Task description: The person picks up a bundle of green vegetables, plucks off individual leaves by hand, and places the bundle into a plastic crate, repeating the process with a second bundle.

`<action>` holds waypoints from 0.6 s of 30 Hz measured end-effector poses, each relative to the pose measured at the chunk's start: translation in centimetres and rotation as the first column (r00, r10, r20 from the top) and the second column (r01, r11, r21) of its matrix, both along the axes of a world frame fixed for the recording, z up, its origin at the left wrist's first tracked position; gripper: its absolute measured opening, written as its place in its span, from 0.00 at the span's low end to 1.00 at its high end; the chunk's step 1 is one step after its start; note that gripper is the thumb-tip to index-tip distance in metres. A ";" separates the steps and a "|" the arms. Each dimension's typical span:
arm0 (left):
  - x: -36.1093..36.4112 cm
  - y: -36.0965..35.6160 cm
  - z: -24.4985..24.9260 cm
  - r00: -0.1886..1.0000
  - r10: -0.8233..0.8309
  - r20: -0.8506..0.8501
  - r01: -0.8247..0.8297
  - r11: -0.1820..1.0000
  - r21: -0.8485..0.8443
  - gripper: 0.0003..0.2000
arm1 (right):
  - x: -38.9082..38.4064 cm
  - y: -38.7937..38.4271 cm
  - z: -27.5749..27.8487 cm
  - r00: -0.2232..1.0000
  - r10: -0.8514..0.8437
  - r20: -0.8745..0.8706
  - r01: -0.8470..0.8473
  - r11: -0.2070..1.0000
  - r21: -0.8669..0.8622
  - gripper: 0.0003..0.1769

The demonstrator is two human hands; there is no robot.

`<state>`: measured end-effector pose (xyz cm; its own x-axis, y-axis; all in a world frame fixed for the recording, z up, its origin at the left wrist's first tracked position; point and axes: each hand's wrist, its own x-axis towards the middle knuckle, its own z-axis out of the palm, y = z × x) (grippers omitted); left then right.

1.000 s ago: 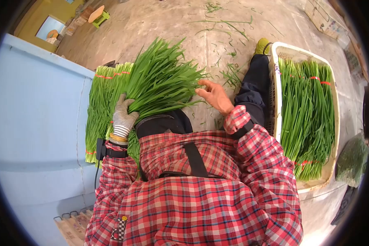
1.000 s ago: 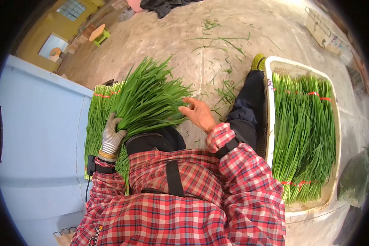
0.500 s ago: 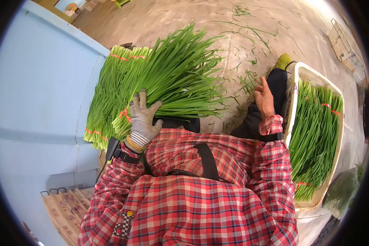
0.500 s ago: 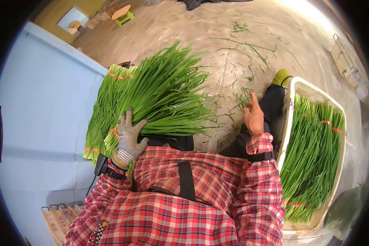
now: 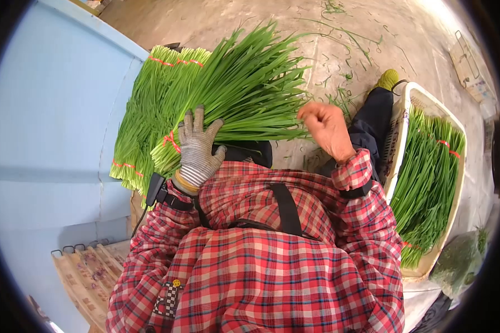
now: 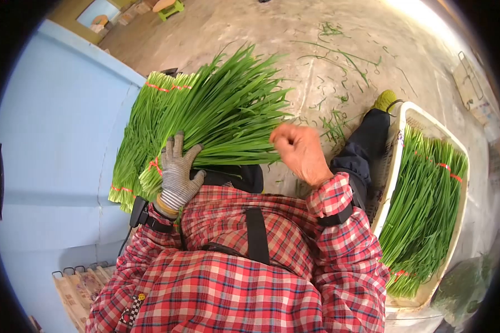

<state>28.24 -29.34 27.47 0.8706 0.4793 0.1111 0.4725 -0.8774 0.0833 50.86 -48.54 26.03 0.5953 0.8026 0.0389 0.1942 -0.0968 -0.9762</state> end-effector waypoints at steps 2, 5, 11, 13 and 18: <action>-0.2 0.1 -0.2 1.000 0.002 -0.001 -0.002 1.000 0.015 0.31 | -2.1 0.1 -1.5 0.968 0.193 0.159 -0.193 0.981 -0.015 0.11; 0.2 0.2 -0.3 0.999 0.003 0.045 -0.003 1.000 0.008 0.31 | -7.0 0.8 -4.3 0.806 0.309 0.505 -0.149 0.932 -0.331 0.12; 0.3 -0.5 0.0 1.000 -0.009 0.028 0.008 0.999 0.032 0.31 | -7.3 2.9 -6.2 0.881 0.332 0.337 -0.223 0.920 -0.321 0.13; 0.3 -0.7 0.1 0.999 -0.010 0.030 0.009 1.000 0.030 0.32 | -7.2 2.8 -7.4 0.881 0.309 0.359 -0.234 0.943 -0.238 0.13; 0.3 -0.3 -0.5 0.999 0.011 0.050 -0.012 1.000 0.012 0.31 | -7.1 3.1 -8.5 0.953 0.173 0.250 -0.145 0.981 -0.129 0.19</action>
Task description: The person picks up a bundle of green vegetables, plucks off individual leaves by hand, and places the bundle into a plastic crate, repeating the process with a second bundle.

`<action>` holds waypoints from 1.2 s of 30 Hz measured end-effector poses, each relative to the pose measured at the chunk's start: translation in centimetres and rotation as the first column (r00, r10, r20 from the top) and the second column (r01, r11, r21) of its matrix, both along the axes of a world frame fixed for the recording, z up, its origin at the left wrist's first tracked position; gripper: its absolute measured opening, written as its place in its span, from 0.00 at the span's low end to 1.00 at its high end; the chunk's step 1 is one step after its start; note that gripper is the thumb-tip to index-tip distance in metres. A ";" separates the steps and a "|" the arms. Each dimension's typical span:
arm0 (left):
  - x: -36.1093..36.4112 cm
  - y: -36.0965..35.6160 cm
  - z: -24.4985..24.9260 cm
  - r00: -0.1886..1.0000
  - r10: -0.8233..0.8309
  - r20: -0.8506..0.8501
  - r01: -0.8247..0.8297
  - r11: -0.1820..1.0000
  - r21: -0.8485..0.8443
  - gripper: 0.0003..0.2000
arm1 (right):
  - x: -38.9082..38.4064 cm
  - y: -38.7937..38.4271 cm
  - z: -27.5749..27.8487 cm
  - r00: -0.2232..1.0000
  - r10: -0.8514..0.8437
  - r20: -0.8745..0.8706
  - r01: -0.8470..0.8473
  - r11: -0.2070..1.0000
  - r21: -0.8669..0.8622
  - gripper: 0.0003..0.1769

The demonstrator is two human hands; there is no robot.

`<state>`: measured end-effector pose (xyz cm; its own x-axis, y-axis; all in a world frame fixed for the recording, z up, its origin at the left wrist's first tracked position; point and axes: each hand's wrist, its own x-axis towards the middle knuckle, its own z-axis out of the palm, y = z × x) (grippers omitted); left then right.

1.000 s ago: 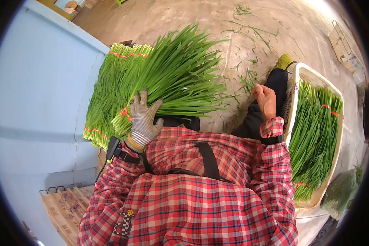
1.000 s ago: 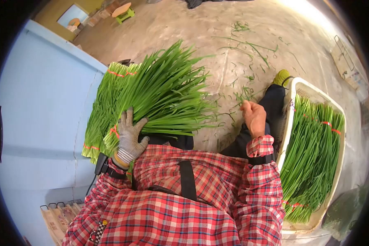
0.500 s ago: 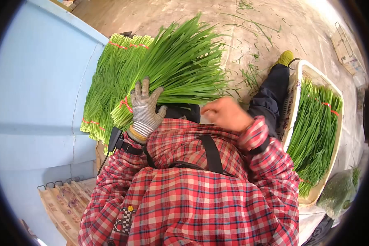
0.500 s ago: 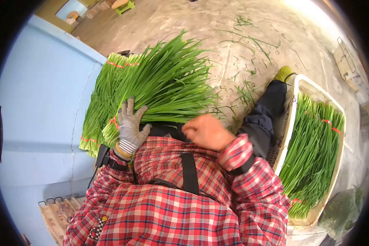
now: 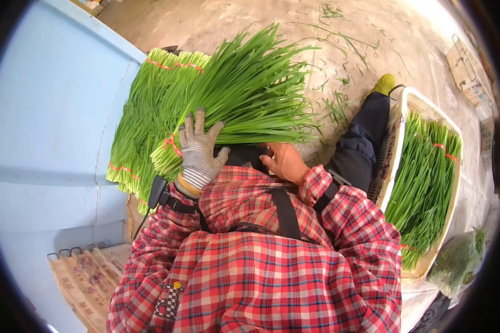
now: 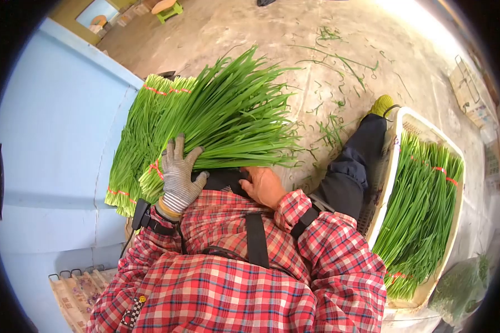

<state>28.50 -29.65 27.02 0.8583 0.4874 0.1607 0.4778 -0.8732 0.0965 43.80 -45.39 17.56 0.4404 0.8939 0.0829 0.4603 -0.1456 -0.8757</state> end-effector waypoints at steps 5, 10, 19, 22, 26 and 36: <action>0.4 0.1 0.5 1.000 -0.011 -0.010 0.012 1.000 0.018 0.31 | -0.5 1.1 0.3 0.994 0.065 0.091 -0.062 0.997 -0.036 0.18; 0.4 -0.1 0.7 1.000 0.008 -0.010 -0.008 1.000 0.007 0.31 | 0.2 1.6 0.5 0.984 0.139 -0.113 -0.144 0.989 -0.039 0.12; -1.9 -2.4 1.7 0.985 -0.131 -0.116 0.135 0.991 0.022 0.29 | 7.7 -7.3 1.3 0.923 -0.139 -0.359 0.158 0.987 0.026 0.08; -2.3 -3.0 1.6 0.982 -0.148 -0.118 0.151 0.988 0.022 0.27 | 10.7 -10.7 1.5 0.670 -0.376 -0.640 0.517 0.855 0.039 0.07; -2.2 -2.8 1.1 0.985 -0.158 -0.073 0.160 0.987 0.031 0.26 | 14.4 -12.9 1.7 0.621 -0.504 -0.600 0.666 0.744 0.064 0.09; -3.2 -2.5 1.1 0.995 -0.073 -0.072 0.075 0.997 0.023 0.29 | 20.6 -7.8 2.0 0.596 -0.755 0.274 0.675 0.655 0.339 0.11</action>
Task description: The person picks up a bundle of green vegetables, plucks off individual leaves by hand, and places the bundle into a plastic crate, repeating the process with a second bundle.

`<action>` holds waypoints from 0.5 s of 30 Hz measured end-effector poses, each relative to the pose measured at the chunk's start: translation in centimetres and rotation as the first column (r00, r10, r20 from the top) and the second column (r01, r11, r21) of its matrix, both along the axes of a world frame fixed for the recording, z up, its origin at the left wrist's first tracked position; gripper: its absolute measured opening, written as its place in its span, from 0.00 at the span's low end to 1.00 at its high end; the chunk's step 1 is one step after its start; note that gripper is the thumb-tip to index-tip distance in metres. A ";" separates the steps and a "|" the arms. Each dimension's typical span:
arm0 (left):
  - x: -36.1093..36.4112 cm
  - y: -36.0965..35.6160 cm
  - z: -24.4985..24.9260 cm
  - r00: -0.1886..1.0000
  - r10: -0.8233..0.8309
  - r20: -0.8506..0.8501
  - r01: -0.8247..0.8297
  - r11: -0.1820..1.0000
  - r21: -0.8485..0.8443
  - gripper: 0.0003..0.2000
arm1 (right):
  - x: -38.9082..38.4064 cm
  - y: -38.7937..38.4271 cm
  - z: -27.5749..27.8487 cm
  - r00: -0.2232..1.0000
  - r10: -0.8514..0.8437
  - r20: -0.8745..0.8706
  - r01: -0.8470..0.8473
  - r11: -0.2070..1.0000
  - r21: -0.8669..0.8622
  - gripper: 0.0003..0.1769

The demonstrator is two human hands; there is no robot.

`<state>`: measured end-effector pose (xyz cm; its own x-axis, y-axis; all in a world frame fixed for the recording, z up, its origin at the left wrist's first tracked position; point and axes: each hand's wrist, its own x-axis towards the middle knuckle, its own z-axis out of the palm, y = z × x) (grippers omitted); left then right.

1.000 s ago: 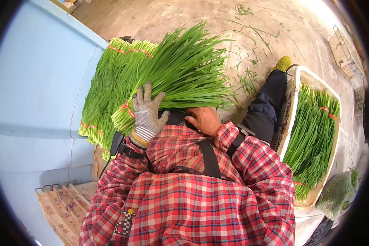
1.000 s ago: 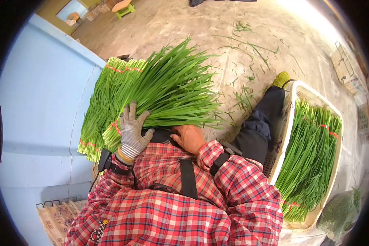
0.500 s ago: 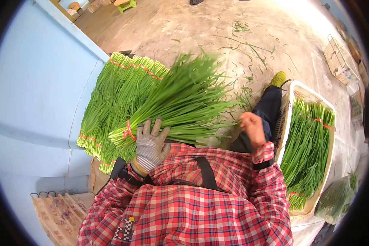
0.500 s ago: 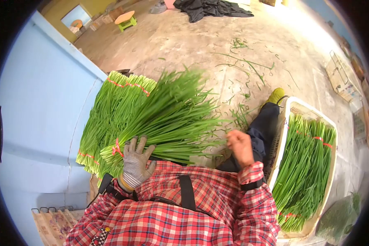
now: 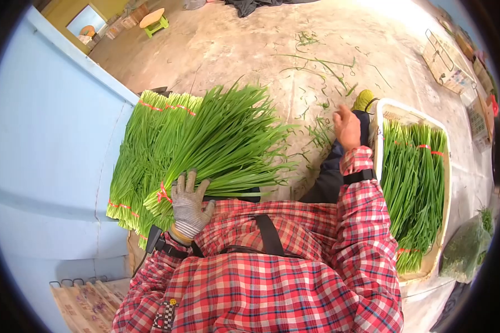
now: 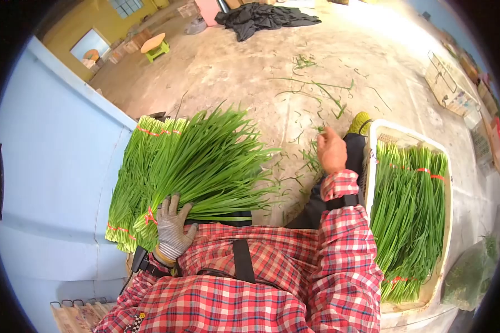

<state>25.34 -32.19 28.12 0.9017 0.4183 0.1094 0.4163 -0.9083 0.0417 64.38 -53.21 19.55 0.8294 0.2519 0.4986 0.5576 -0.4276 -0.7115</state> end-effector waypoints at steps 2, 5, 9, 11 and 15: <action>-0.4 -0.1 -0.2 1.000 0.015 0.006 -0.015 1.000 -0.002 0.29 | -3.3 2.4 1.3 0.966 0.187 -0.180 -0.183 0.982 0.039 0.08; -0.7 -0.1 -0.6 0.999 0.030 0.025 -0.030 1.000 0.006 0.28 | -10.2 5.4 4.5 0.850 0.443 -0.287 -0.450 0.892 0.044 0.07; -0.9 0.0 -0.9 0.999 0.006 0.051 -0.007 1.000 0.023 0.28 | -10.7 7.4 5.8 0.843 0.495 -0.210 -0.448 0.863 0.235 0.07; -1.0 -0.1 -1.0 0.999 0.014 0.049 -0.015 1.000 0.021 0.28 | -8.0 7.7 6.3 0.884 0.423 -0.200 -0.319 0.857 0.406 0.07; -0.9 -0.3 -1.0 0.997 0.045 0.056 -0.046 0.999 0.012 0.27 | -4.3 6.6 7.7 0.894 0.396 -0.211 -0.267 0.847 0.460 0.06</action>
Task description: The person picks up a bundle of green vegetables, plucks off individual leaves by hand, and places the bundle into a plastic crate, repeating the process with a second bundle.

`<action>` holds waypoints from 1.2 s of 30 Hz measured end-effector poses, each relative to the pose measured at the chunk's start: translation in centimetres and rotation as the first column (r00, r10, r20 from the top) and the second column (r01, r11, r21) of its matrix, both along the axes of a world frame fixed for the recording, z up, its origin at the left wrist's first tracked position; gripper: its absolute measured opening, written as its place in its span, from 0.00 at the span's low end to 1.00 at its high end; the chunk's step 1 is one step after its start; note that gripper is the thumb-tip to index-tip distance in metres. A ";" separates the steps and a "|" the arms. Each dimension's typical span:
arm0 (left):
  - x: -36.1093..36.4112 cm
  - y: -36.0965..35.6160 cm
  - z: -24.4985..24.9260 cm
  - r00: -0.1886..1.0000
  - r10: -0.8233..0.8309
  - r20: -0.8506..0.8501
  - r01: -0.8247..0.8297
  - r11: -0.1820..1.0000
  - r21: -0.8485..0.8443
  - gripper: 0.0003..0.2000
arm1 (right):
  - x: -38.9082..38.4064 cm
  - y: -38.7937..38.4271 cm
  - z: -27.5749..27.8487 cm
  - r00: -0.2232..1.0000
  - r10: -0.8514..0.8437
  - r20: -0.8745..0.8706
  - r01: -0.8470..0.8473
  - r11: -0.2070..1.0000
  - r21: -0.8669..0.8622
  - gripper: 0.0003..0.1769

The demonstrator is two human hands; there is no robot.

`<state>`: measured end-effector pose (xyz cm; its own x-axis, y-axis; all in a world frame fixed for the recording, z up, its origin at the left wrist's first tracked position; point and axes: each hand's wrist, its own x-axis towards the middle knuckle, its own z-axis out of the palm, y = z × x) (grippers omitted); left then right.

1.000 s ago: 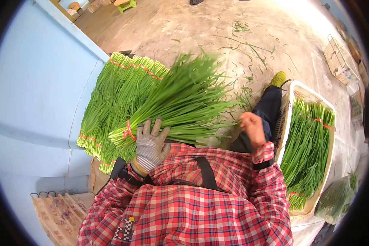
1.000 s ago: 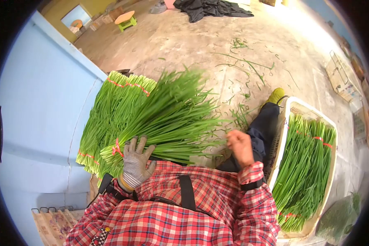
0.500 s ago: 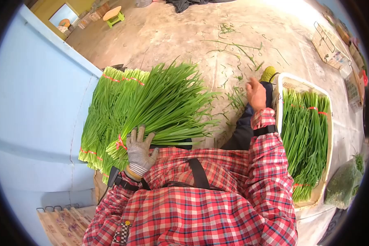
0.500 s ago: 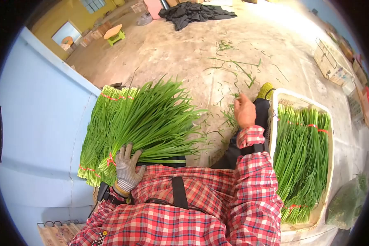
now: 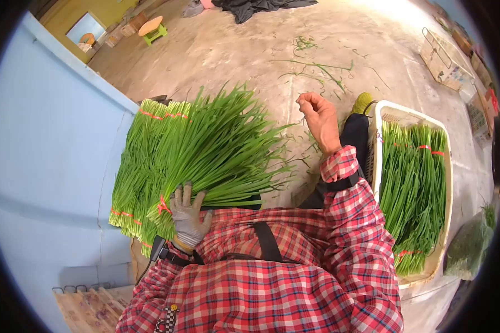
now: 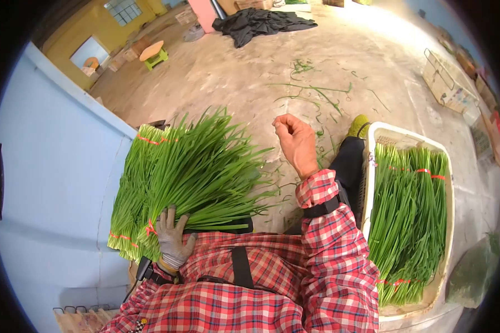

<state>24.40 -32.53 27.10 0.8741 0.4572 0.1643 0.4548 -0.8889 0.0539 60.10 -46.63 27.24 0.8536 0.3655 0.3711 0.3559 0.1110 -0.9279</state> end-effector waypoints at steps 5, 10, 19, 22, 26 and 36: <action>-1.2 0.9 -1.7 0.994 -0.049 0.098 0.049 0.999 0.000 0.26 | 2.4 0.5 -0.4 0.986 0.166 -0.023 -0.168 0.975 -0.142 0.08; -1.3 1.2 -1.6 0.989 -0.076 0.130 0.079 0.997 -0.012 0.26 | 4.6 3.7 -2.5 0.918 0.339 0.205 -0.255 0.902 -0.348 0.15; -0.9 1.3 -1.5 0.985 -0.088 0.147 0.085 0.996 0.025 0.24 | 3.8 6.5 -4.3 0.833 0.395 0.387 -0.180 0.856 -0.485 0.10; -0.7 1.5 -1.3 0.988 -0.075 0.133 0.075 0.997 0.002 0.24 | 3.5 5.6 -4.3 0.849 0.404 0.341 -0.191 0.836 -0.515 0.09; -0.3 1.7 -0.9 0.985 -0.101 0.136 0.101 0.995 0.011 0.24 | 3.3 4.7 -4.8 0.951 0.306 -0.033 -0.302 0.908 -0.290 0.10; 0.1 1.6 -0.5 0.989 -0.106 0.102 0.108 0.994 -0.015 0.25 | 2.5 4.0 2.6 0.918 0.390 0.072 -0.354 0.888 -0.294 0.11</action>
<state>24.50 -30.93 26.64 0.8976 0.3663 0.2454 0.3487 -0.9304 0.1133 62.58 -42.61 29.85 0.5878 0.7482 0.3076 0.4530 0.0107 -0.8915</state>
